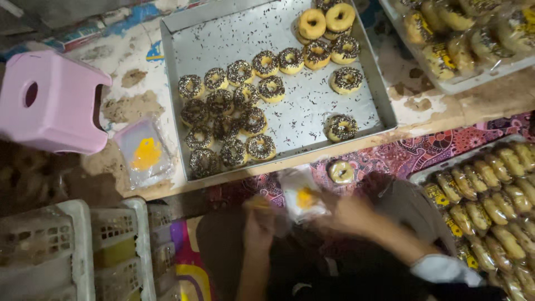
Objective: The person sits on the floor and repeatedly picks donuts from a metal tray, places them into small plastic bags, and sets the filled bags aside. The tray contains plain and chocolate-sprinkled donuts, and the person handles them one at a time.
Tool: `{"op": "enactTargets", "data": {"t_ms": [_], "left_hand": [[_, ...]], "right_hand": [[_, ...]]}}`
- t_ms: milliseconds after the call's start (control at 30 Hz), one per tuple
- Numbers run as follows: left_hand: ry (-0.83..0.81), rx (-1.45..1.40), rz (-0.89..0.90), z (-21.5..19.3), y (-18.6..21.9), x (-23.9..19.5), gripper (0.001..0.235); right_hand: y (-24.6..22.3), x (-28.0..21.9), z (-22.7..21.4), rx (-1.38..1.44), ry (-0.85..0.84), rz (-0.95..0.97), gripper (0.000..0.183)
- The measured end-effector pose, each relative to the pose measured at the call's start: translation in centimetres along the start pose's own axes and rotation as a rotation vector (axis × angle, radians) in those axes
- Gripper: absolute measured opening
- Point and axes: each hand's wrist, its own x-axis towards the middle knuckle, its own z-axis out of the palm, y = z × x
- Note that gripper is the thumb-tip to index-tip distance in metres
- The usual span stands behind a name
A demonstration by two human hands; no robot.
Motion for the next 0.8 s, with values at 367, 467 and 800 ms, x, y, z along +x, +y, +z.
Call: {"op": "enactTargets", "data": {"t_ms": [367,467,800], "left_hand": [[0.173,-0.488,-0.309,3.9,3.3,-1.5,0.077],[-0.676,-1.152,-0.137,4.5,4.2,-1.3,0.082],[0.314,-0.598,-0.239,15.8,6.8,0.9,0.058]], "right_hand": [[9.8,11.8,-8.4,0.016,0.398,0.355,0.13],[10.5,10.6,-11.1,0.438,0.574,-0.162,0.127],[4.9,-3.2,-5.2,0.675,0.706,0.089,0.128]]}}
